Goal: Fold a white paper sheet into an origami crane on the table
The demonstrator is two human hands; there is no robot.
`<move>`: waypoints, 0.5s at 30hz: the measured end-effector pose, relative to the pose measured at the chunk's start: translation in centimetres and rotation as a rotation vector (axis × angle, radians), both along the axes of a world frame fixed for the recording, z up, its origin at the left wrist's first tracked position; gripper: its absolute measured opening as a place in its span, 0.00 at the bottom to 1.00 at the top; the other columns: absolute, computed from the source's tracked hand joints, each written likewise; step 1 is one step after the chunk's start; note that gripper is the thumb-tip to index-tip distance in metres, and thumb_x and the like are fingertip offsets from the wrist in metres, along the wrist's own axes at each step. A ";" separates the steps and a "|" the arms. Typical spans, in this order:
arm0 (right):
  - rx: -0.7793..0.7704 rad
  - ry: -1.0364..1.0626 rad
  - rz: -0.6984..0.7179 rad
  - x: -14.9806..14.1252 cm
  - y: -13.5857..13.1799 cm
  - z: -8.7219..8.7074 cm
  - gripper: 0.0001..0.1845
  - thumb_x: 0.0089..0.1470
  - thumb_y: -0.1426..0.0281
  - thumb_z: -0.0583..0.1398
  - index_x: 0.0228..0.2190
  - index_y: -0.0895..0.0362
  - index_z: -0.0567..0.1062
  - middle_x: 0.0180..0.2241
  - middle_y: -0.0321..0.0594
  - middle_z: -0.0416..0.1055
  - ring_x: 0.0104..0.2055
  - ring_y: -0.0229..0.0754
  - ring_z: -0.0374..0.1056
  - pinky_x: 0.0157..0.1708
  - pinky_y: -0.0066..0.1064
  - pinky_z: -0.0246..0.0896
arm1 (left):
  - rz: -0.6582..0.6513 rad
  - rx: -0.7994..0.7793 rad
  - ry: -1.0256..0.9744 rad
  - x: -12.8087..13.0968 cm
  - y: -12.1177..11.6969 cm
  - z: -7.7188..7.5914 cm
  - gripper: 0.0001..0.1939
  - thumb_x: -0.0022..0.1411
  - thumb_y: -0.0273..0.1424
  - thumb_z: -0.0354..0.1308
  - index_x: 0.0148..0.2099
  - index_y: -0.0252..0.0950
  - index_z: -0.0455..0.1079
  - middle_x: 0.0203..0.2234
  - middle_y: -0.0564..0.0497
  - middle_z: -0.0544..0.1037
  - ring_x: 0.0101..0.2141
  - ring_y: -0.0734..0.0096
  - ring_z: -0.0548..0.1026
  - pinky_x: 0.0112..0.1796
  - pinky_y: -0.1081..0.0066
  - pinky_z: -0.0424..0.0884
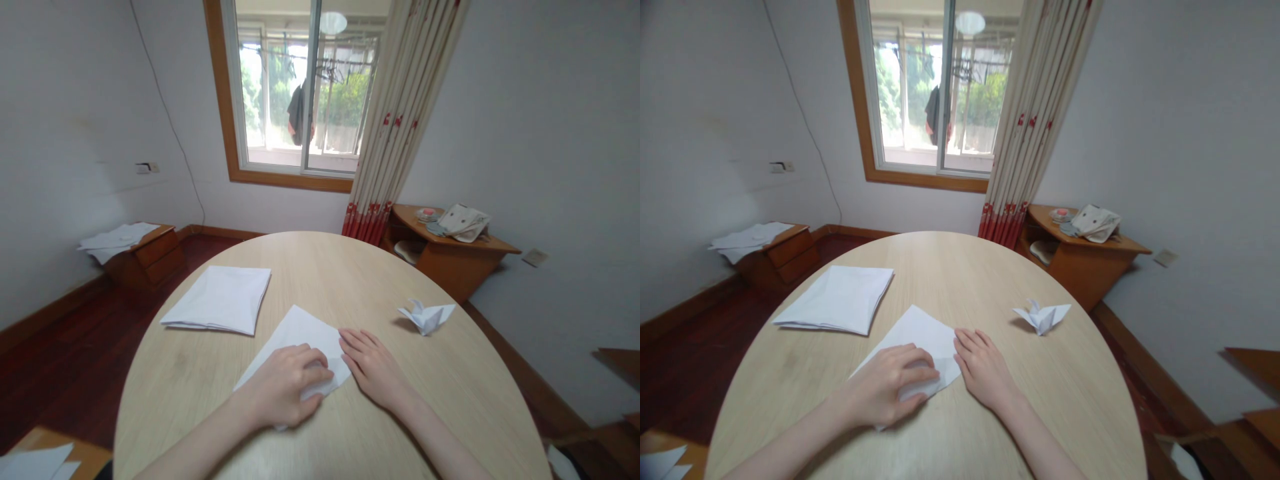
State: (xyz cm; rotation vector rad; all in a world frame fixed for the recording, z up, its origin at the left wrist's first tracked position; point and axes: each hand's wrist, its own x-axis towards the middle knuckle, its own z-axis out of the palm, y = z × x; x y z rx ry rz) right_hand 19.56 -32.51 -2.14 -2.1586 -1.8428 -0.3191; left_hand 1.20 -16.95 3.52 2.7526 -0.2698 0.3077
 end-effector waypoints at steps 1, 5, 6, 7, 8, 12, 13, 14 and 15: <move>-0.002 -0.020 -0.023 0.1 0.0 -0.1 0.18 0.61 0.74 0.50 0.49 0.60 0.73 0.54 0.48 0.70 0.57 0.49 0.64 0.55 0.49 0.59 | 0.001 -0.012 -0.031 0.1 0.1 -0.2 0.15 0.59 0.28 0.57 0.50 0.41 0.71 0.46 0.49 0.74 0.42 0.63 0.72 0.44 0.65 0.69; -0.001 -0.091 -0.100 0.4 0.1 -0.3 0.18 0.61 0.75 0.50 0.48 0.60 0.74 0.52 0.49 0.71 0.55 0.50 0.65 0.54 0.49 0.59 | 0.008 -0.008 -0.142 0.3 0.4 -1.2 0.16 0.64 0.23 0.49 0.53 0.39 0.67 0.50 0.45 0.72 0.46 0.61 0.71 0.46 0.62 0.70; 0.000 -0.105 -0.111 0.5 0.0 -0.4 0.18 0.61 0.75 0.50 0.48 0.59 0.74 0.52 0.49 0.71 0.55 0.50 0.66 0.54 0.49 0.59 | 0.012 0.006 -0.163 0.3 0.5 -1.4 0.17 0.65 0.23 0.48 0.54 0.38 0.66 0.51 0.44 0.71 0.47 0.60 0.70 0.46 0.62 0.70; -0.003 -0.117 -0.121 0.5 0.0 -0.4 0.18 0.61 0.74 0.50 0.48 0.60 0.74 0.52 0.49 0.71 0.54 0.51 0.66 0.54 0.49 0.59 | 0.017 0.022 -0.181 0.4 0.6 -1.5 0.18 0.65 0.21 0.47 0.55 0.38 0.65 0.52 0.42 0.70 0.48 0.60 0.70 0.46 0.61 0.70; -0.007 -0.128 -0.128 0.5 0.0 -0.5 0.18 0.61 0.74 0.50 0.48 0.60 0.74 0.52 0.49 0.72 0.54 0.51 0.66 0.54 0.49 0.59 | 0.023 0.039 -0.196 0.5 0.7 -1.7 0.20 0.65 0.20 0.46 0.56 0.38 0.64 0.53 0.42 0.69 0.49 0.59 0.69 0.47 0.61 0.70; -0.022 -0.144 -0.136 0.5 0.0 -0.5 0.17 0.61 0.74 0.51 0.48 0.61 0.74 0.51 0.50 0.72 0.54 0.51 0.66 0.54 0.48 0.58 | 0.056 0.104 -0.267 0.9 1.2 -2.4 0.27 0.62 0.14 0.44 0.61 0.37 0.58 0.55 0.41 0.67 0.53 0.59 0.66 0.51 0.59 0.67; -0.023 -0.142 -0.136 0.4 0.0 -0.5 0.17 0.61 0.74 0.51 0.48 0.61 0.74 0.51 0.50 0.72 0.54 0.51 0.66 0.54 0.48 0.58 | 0.068 0.116 -0.283 1.0 1.4 -2.6 0.28 0.62 0.14 0.44 0.62 0.37 0.56 0.55 0.41 0.67 0.54 0.58 0.65 0.52 0.58 0.66; -0.023 -0.140 -0.134 0.4 0.0 -0.4 0.17 0.61 0.74 0.51 0.48 0.62 0.74 0.51 0.50 0.72 0.54 0.51 0.66 0.54 0.48 0.58 | 0.084 0.127 -0.299 1.1 1.6 -2.8 0.29 0.62 0.14 0.43 0.63 0.37 0.55 0.55 0.41 0.67 0.54 0.58 0.65 0.53 0.58 0.66; -0.023 -0.138 -0.132 0.4 0.0 -0.4 0.17 0.61 0.74 0.51 0.48 0.62 0.74 0.51 0.50 0.72 0.53 0.51 0.67 0.54 0.48 0.58 | 0.104 0.135 -0.308 1.2 1.8 -2.9 0.30 0.62 0.14 0.42 0.64 0.38 0.53 0.55 0.42 0.67 0.54 0.58 0.65 0.53 0.57 0.66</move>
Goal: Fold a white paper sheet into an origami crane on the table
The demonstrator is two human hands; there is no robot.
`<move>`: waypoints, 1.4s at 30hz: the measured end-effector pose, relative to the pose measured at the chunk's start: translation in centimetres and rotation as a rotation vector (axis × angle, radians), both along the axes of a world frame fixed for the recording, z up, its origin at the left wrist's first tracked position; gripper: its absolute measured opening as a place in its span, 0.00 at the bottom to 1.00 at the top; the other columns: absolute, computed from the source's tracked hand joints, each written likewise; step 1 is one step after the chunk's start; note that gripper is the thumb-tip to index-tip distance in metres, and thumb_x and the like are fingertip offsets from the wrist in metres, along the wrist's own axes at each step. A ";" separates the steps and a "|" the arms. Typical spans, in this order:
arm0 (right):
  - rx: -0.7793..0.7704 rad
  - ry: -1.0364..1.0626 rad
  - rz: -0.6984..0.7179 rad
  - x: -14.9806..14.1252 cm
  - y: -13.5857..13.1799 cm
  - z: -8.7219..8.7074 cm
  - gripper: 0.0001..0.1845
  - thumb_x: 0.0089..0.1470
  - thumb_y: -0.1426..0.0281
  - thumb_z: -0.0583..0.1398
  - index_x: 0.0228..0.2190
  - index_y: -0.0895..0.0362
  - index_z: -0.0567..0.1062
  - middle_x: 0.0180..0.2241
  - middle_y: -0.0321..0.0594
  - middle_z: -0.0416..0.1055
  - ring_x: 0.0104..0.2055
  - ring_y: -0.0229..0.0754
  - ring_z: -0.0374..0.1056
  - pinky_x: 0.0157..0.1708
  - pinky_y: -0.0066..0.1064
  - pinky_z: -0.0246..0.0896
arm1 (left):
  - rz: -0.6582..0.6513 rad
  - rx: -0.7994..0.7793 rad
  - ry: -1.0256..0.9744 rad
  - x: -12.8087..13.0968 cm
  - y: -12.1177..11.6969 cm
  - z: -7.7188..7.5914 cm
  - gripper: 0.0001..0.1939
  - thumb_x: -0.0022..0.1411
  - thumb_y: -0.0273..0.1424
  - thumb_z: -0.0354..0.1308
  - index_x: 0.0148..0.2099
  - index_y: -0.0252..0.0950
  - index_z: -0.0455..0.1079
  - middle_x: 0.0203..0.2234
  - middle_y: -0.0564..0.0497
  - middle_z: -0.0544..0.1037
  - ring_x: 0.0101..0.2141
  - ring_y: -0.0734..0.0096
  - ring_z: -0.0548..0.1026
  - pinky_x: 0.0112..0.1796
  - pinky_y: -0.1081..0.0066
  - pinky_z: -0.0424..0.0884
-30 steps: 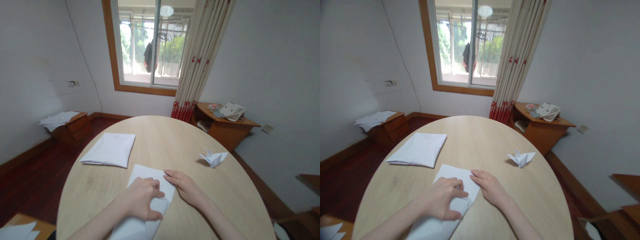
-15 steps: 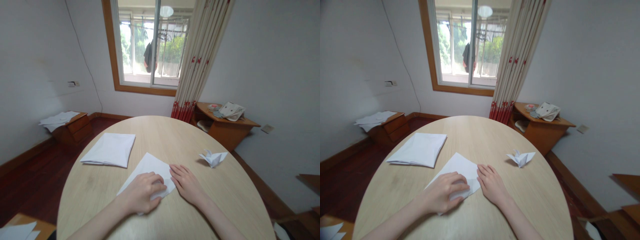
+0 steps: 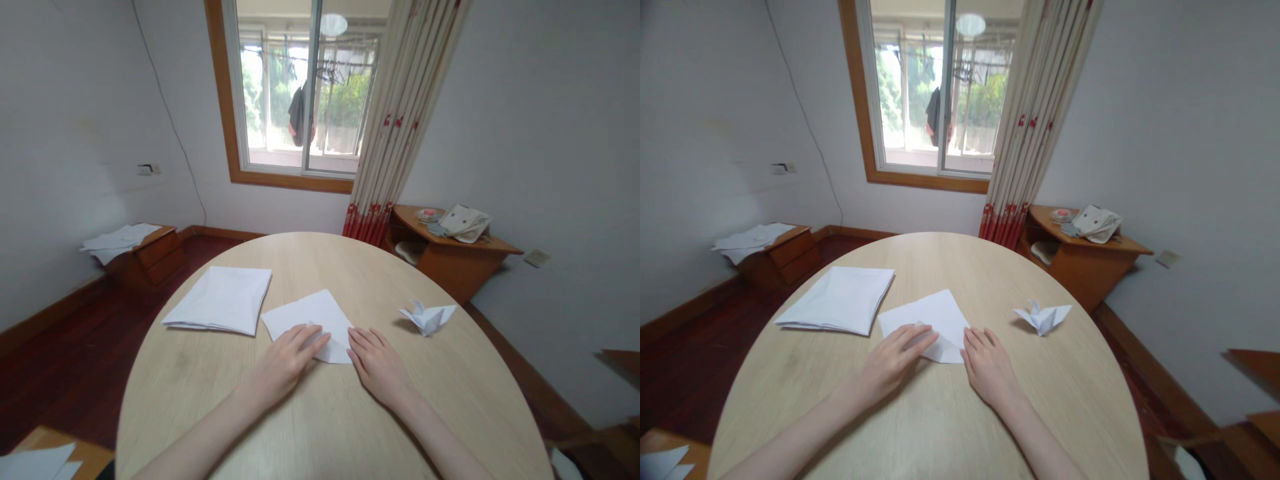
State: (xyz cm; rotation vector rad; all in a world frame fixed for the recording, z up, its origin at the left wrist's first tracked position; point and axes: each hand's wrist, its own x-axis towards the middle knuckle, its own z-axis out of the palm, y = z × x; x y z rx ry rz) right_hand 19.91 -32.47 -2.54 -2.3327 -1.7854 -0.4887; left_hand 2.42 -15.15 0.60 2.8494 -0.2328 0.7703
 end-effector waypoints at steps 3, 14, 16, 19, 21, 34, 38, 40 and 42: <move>0.011 0.012 0.014 -0.1 0.0 0.1 0.17 0.61 0.75 0.51 0.47 0.62 0.75 0.50 0.50 0.73 0.53 0.50 0.67 0.53 0.48 0.58 | 0.081 0.018 0.002 0.2 0.4 -0.1 0.34 0.61 0.14 0.42 0.66 0.41 0.49 0.53 0.44 0.68 0.54 0.59 0.65 0.52 0.57 0.66; 0.060 0.116 0.073 -1.4 -0.3 1.5 0.18 0.64 0.69 0.50 0.37 0.56 0.80 0.43 0.45 0.78 0.45 0.47 0.72 0.49 0.43 0.63 | 0.409 0.037 0.002 0.2 -0.3 0.0 0.21 0.66 0.36 0.54 0.60 0.41 0.63 0.48 0.43 0.68 0.52 0.52 0.63 0.57 0.34 0.37; 0.069 0.139 0.078 -1.5 -0.3 1.7 0.19 0.65 0.69 0.49 0.35 0.56 0.80 0.41 0.44 0.79 0.44 0.46 0.73 0.48 0.42 0.63 | 0.414 0.047 -0.028 0.2 -0.3 -0.1 0.15 0.66 0.36 0.53 0.54 0.41 0.68 0.52 0.42 0.66 0.55 0.51 0.61 0.57 0.33 0.34; 0.094 0.175 0.078 -1.3 -0.3 1.6 0.19 0.65 0.69 0.50 0.35 0.55 0.80 0.39 0.42 0.79 0.42 0.45 0.73 0.46 0.40 0.64 | 0.426 0.060 -0.056 0.1 -0.4 0.5 0.10 0.66 0.37 0.54 0.44 0.39 0.73 0.56 0.42 0.66 0.57 0.47 0.60 0.56 0.31 0.31; 0.110 0.191 0.075 -1.0 -0.3 1.2 0.16 0.64 0.69 0.51 0.36 0.55 0.80 0.40 0.42 0.79 0.42 0.45 0.73 0.44 0.39 0.65 | 0.449 0.066 -0.054 0.0 -0.6 1.2 0.11 0.67 0.36 0.53 0.37 0.39 0.75 0.54 0.43 0.69 0.57 0.46 0.61 0.56 0.31 0.29; 0.101 0.208 0.124 -0.2 -0.1 0.0 0.15 0.60 0.72 0.55 0.47 0.52 0.76 0.51 0.44 0.73 0.51 0.49 0.69 0.50 0.46 0.65 | 0.514 -0.052 0.244 -0.1 -1.4 0.9 0.17 0.67 0.40 0.52 0.34 0.34 0.74 0.41 0.42 0.76 0.44 0.53 0.73 0.48 0.52 0.66; 0.067 0.236 0.145 -0.1 -0.2 -0.2 0.17 0.62 0.72 0.52 0.51 0.53 0.73 0.54 0.45 0.69 0.55 0.49 0.66 0.55 0.50 0.60 | 0.526 -0.090 0.275 0.2 -1.9 -0.5 0.21 0.62 0.46 0.56 0.43 0.32 0.69 0.44 0.39 0.74 0.47 0.47 0.70 0.48 0.52 0.65; 0.062 0.251 0.146 -0.1 -0.1 -0.2 0.18 0.63 0.71 0.52 0.51 0.54 0.72 0.55 0.45 0.69 0.56 0.48 0.65 0.56 0.50 0.58 | 0.530 -0.078 0.257 0.3 -2.1 -1.3 0.25 0.60 0.49 0.57 0.47 0.31 0.66 0.48 0.36 0.71 0.49 0.44 0.68 0.49 0.48 0.63; 0.079 0.266 0.146 0.0 -0.1 -0.2 0.17 0.63 0.70 0.52 0.51 0.55 0.73 0.54 0.45 0.70 0.56 0.48 0.65 0.56 0.50 0.58 | 0.531 -0.069 0.253 0.5 -2.2 -1.8 0.27 0.59 0.49 0.59 0.49 0.30 0.65 0.51 0.34 0.69 0.51 0.42 0.66 0.51 0.46 0.60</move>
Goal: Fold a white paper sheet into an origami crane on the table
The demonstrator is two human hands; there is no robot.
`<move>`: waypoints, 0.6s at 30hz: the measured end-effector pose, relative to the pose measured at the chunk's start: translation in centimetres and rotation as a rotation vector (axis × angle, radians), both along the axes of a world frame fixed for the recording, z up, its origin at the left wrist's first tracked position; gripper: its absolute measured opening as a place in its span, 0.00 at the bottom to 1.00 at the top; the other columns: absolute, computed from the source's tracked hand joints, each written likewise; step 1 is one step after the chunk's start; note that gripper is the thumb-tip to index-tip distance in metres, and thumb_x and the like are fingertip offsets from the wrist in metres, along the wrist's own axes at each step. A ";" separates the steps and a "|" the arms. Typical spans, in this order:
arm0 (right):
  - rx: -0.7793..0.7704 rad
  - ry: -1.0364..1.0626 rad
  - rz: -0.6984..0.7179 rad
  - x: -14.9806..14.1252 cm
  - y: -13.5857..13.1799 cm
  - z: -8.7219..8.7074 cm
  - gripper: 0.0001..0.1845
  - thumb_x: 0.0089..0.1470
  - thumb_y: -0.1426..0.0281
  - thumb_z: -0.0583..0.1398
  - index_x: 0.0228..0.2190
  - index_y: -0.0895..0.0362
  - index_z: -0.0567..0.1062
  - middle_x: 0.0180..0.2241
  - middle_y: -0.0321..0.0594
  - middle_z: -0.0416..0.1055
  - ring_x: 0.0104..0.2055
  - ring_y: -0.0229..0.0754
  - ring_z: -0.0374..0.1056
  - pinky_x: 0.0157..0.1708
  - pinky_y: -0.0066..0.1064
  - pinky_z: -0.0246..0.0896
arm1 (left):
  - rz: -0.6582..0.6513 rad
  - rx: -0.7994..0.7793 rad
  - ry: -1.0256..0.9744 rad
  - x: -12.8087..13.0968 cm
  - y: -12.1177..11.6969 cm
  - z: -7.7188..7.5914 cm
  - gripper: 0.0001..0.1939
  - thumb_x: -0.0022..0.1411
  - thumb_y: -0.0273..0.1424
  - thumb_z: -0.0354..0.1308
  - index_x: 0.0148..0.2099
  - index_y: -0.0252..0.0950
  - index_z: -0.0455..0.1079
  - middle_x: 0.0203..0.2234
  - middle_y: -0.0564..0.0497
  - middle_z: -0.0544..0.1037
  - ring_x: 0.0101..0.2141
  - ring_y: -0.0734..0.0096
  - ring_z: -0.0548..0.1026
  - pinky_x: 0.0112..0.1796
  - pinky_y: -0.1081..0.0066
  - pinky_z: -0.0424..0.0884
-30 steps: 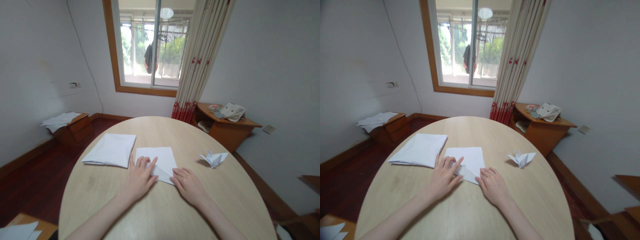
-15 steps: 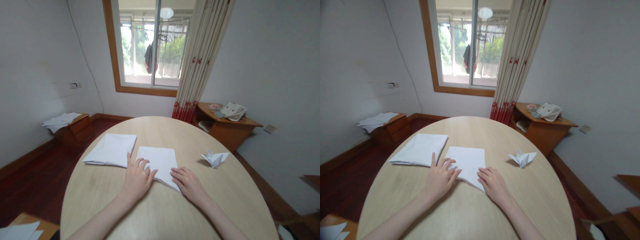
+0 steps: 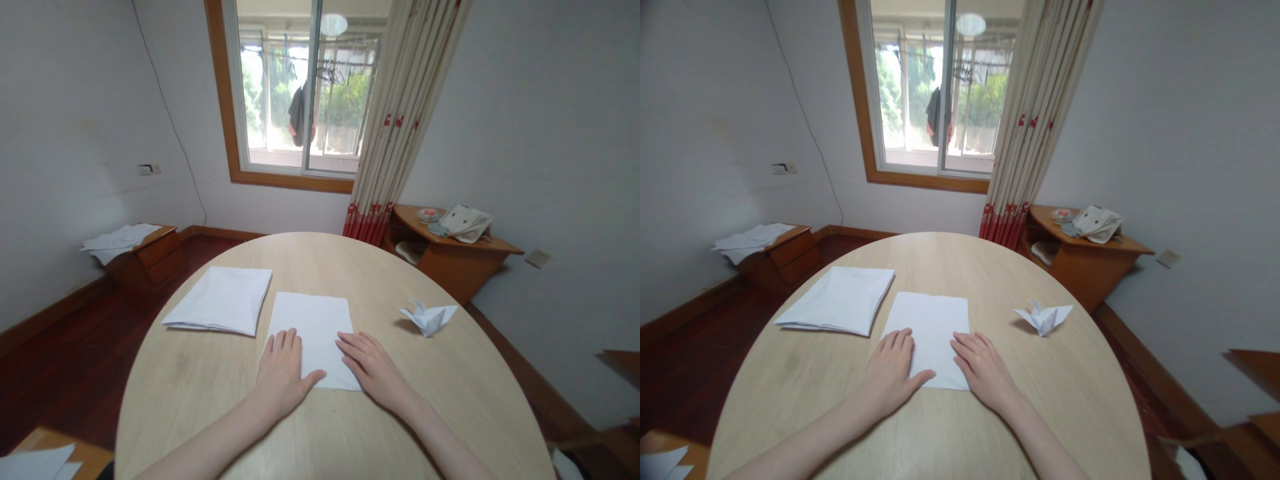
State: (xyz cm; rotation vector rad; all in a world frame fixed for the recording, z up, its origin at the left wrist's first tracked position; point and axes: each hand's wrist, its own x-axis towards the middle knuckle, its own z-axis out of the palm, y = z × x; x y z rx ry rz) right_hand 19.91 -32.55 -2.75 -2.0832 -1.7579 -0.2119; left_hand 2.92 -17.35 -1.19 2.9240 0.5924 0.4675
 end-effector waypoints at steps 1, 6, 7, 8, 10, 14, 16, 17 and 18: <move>0.011 0.009 0.000 0.1 0.0 0.0 0.17 0.63 0.70 0.52 0.50 0.55 0.73 0.53 0.45 0.71 0.55 0.48 0.66 0.56 0.50 0.59 | -0.004 -0.002 0.001 0.1 0.0 -0.1 0.27 0.58 0.48 0.60 0.48 0.30 0.65 0.52 0.33 0.69 0.52 0.41 0.66 0.52 0.45 0.60; 0.044 0.072 -0.005 1.0 0.2 -0.2 0.17 0.64 0.69 0.50 0.48 0.54 0.75 0.52 0.44 0.72 0.55 0.46 0.66 0.55 0.48 0.60 | -0.068 -0.075 -0.014 0.3 0.9 -0.1 0.24 0.55 0.45 0.64 0.44 0.33 0.65 0.52 0.35 0.69 0.52 0.45 0.66 0.54 0.46 0.58; 0.044 0.081 -0.008 1.2 0.2 -0.4 0.17 0.65 0.69 0.50 0.49 0.54 0.74 0.53 0.44 0.71 0.55 0.46 0.66 0.56 0.48 0.59 | -0.091 -0.094 -0.019 0.4 1.2 -0.1 0.23 0.55 0.45 0.65 0.43 0.33 0.64 0.51 0.36 0.69 0.53 0.47 0.66 0.55 0.45 0.56; 0.041 0.086 -0.011 1.3 0.2 -0.5 0.18 0.65 0.69 0.50 0.51 0.54 0.73 0.54 0.45 0.70 0.56 0.46 0.65 0.56 0.48 0.59 | -0.118 -0.109 -0.026 0.4 1.6 -0.2 0.22 0.55 0.44 0.65 0.43 0.34 0.64 0.51 0.37 0.69 0.54 0.48 0.65 0.56 0.45 0.54; 0.025 0.092 -0.009 1.5 0.3 -0.7 0.19 0.64 0.70 0.50 0.53 0.54 0.71 0.56 0.45 0.67 0.58 0.46 0.63 0.58 0.50 0.56 | -0.170 -0.127 -0.042 0.5 2.2 -0.3 0.21 0.56 0.43 0.64 0.44 0.35 0.63 0.51 0.39 0.70 0.56 0.51 0.64 0.58 0.43 0.49; -0.032 0.116 -0.002 1.4 0.3 -0.7 0.19 0.64 0.71 0.50 0.53 0.54 0.71 0.57 0.45 0.65 0.61 0.47 0.60 0.59 0.53 0.51 | -0.212 -0.128 -0.078 0.7 3.1 -0.8 0.20 0.57 0.40 0.64 0.46 0.36 0.63 0.55 0.39 0.67 0.58 0.51 0.62 0.59 0.42 0.47; -0.059 0.128 -0.005 1.2 0.2 -0.3 0.18 0.63 0.71 0.52 0.52 0.54 0.72 0.58 0.46 0.65 0.62 0.48 0.58 0.60 0.54 0.50 | -0.213 -0.113 -0.111 0.8 3.4 -1.0 0.19 0.57 0.38 0.65 0.46 0.38 0.65 0.56 0.40 0.66 0.58 0.50 0.61 0.58 0.41 0.48; -0.071 0.132 -0.003 1.0 0.1 0.0 0.18 0.62 0.70 0.52 0.51 0.55 0.73 0.58 0.46 0.64 0.62 0.48 0.57 0.60 0.54 0.49 | -0.213 -0.104 -0.132 0.8 3.6 -1.1 0.18 0.56 0.36 0.66 0.46 0.38 0.65 0.56 0.41 0.66 0.58 0.50 0.61 0.58 0.42 0.49; -0.082 0.135 0.002 0.9 0.1 0.3 0.18 0.62 0.70 0.53 0.51 0.55 0.73 0.58 0.46 0.64 0.63 0.48 0.56 0.60 0.54 0.49 | -0.213 -0.097 -0.154 0.8 3.7 -1.1 0.18 0.55 0.34 0.67 0.46 0.39 0.66 0.56 0.42 0.67 0.58 0.50 0.61 0.58 0.42 0.49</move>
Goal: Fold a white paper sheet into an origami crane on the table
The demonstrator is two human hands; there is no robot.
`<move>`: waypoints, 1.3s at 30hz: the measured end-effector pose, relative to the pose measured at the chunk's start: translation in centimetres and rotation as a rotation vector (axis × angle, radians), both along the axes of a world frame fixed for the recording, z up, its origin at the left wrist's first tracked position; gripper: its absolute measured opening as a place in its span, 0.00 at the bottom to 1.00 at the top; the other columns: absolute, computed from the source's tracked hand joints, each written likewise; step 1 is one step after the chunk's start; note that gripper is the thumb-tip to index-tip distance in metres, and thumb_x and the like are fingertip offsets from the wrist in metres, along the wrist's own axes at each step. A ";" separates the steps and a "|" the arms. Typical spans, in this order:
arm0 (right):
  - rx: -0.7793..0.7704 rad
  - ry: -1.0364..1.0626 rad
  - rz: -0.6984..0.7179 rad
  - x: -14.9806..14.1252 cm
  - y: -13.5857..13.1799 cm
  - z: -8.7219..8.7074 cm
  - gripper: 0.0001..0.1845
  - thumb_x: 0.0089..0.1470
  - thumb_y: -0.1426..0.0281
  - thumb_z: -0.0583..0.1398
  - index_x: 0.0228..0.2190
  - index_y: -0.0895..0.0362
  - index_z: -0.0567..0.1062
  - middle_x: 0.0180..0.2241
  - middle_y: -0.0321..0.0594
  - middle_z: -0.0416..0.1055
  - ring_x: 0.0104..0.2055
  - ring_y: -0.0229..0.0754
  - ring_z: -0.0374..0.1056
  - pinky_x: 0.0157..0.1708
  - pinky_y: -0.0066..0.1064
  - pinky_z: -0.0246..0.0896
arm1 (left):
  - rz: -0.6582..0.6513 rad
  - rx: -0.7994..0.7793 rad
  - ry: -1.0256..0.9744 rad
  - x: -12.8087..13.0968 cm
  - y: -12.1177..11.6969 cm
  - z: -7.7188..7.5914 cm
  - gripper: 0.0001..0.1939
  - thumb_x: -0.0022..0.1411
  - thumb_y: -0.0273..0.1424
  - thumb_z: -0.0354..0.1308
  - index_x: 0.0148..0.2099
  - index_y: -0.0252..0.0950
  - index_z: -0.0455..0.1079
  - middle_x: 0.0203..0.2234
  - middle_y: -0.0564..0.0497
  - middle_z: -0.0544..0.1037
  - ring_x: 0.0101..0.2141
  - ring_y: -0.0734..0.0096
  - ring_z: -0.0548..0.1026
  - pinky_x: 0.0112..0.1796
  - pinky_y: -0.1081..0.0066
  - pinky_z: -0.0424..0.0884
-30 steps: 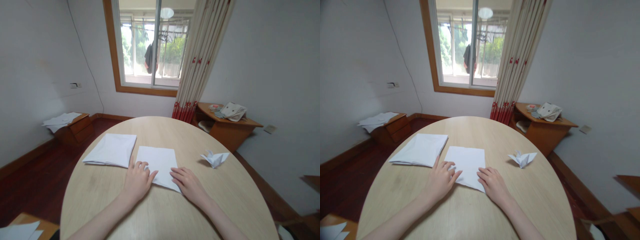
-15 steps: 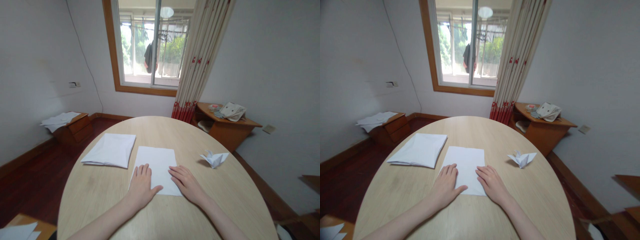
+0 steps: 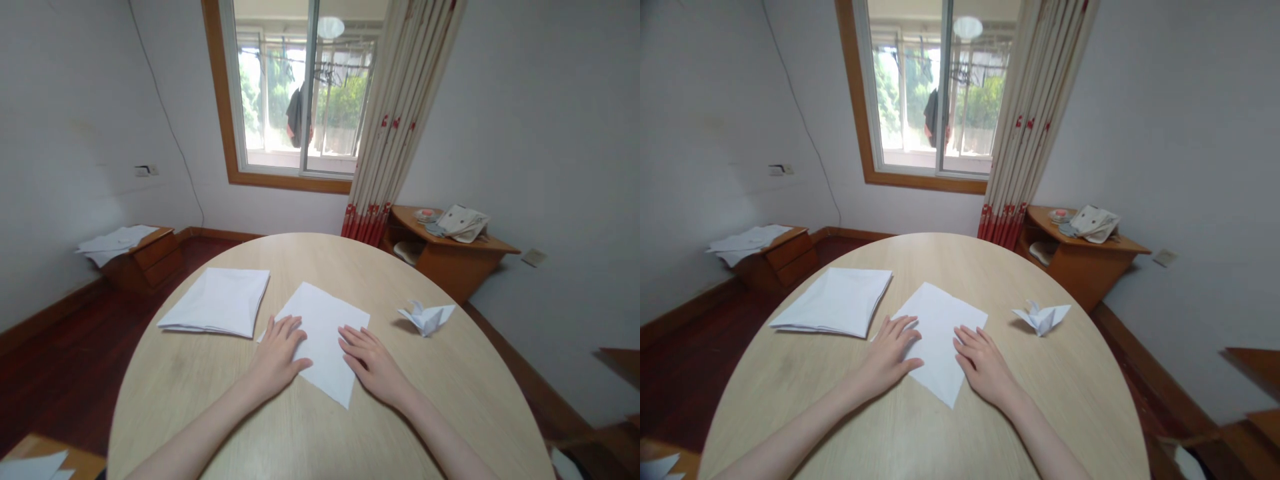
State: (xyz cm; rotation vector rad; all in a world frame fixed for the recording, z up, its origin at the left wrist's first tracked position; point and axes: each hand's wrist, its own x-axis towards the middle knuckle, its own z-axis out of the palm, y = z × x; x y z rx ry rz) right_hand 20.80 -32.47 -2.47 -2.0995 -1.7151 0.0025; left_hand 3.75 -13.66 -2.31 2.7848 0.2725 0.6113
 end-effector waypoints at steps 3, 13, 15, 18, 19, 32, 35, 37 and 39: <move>-0.023 0.006 0.029 -0.6 -0.2 0.9 0.17 0.61 0.71 0.53 0.49 0.55 0.75 0.59 0.45 0.63 0.63 0.49 0.55 0.60 0.54 0.48 | 0.012 -0.003 -0.058 0.0 0.4 0.0 0.15 0.55 0.28 0.67 0.45 0.40 0.69 0.54 0.45 0.69 0.56 0.52 0.64 0.58 0.44 0.51; -0.136 0.133 0.146 -1.9 -0.7 3.4 0.15 0.59 0.69 0.56 0.46 0.53 0.77 0.57 0.41 0.66 0.64 0.49 0.52 0.63 0.55 0.41 | -0.002 -0.095 -0.066 0.1 0.5 0.0 0.10 0.61 0.19 0.57 0.42 0.37 0.73 0.44 0.48 0.76 0.44 0.61 0.72 0.44 0.64 0.69; -0.166 0.168 0.165 -2.1 -0.8 4.0 0.15 0.59 0.68 0.57 0.46 0.52 0.77 0.56 0.41 0.66 0.65 0.50 0.51 0.63 0.56 0.38 | -0.008 -0.111 -0.047 0.0 0.3 0.1 0.10 0.63 0.19 0.54 0.40 0.37 0.73 0.39 0.49 0.77 0.41 0.64 0.73 0.41 0.67 0.70; -0.217 0.206 0.201 -2.4 -0.8 4.7 0.15 0.58 0.66 0.57 0.46 0.50 0.77 0.56 0.40 0.68 0.66 0.51 0.48 0.63 0.57 0.34 | -0.008 -0.102 -0.007 -0.1 -0.1 0.5 0.11 0.63 0.18 0.52 0.37 0.36 0.72 0.35 0.50 0.77 0.38 0.63 0.74 0.39 0.67 0.70; -0.238 0.220 0.208 -2.5 -0.8 5.0 0.15 0.57 0.66 0.57 0.46 0.50 0.77 0.55 0.40 0.68 0.66 0.51 0.47 0.63 0.58 0.33 | -0.003 -0.084 0.019 -0.2 -0.3 0.7 0.11 0.63 0.18 0.51 0.37 0.36 0.72 0.35 0.50 0.78 0.38 0.63 0.73 0.39 0.67 0.69; -0.470 0.377 0.218 -2.6 -1.0 4.9 0.38 0.51 0.58 0.64 0.60 0.42 0.56 0.67 0.38 0.36 0.69 0.49 0.29 0.64 0.53 0.18 | -0.155 -0.247 0.253 -1.3 -0.2 2.2 0.14 0.64 0.29 0.54 0.52 0.37 0.67 0.57 0.44 0.69 0.57 0.59 0.66 0.56 0.59 0.62; -0.512 0.377 0.233 -2.5 -1.0 4.8 0.41 0.50 0.55 0.63 0.62 0.43 0.53 0.68 0.38 0.32 0.69 0.50 0.25 0.64 0.54 0.16 | -0.127 -0.385 0.386 -1.7 -0.6 3.0 0.29 0.55 0.38 0.65 0.56 0.35 0.62 0.63 0.39 0.58 0.62 0.54 0.57 0.60 0.56 0.55; -0.533 0.370 0.232 -2.5 -0.9 4.9 0.41 0.51 0.54 0.62 0.62 0.43 0.52 0.68 0.38 0.30 0.69 0.51 0.24 0.64 0.54 0.16 | -0.118 -0.435 0.446 -1.8 -1.1 3.7 0.37 0.45 0.41 0.72 0.55 0.34 0.63 0.65 0.36 0.52 0.63 0.49 0.53 0.60 0.54 0.55; -0.540 0.364 0.222 -2.6 -0.9 5.0 0.43 0.50 0.55 0.64 0.62 0.44 0.52 0.68 0.38 0.31 0.69 0.51 0.24 0.64 0.54 0.16 | -0.140 -0.422 0.436 -1.7 -1.5 4.1 0.35 0.43 0.39 0.73 0.51 0.34 0.64 0.65 0.35 0.52 0.63 0.47 0.53 0.59 0.52 0.55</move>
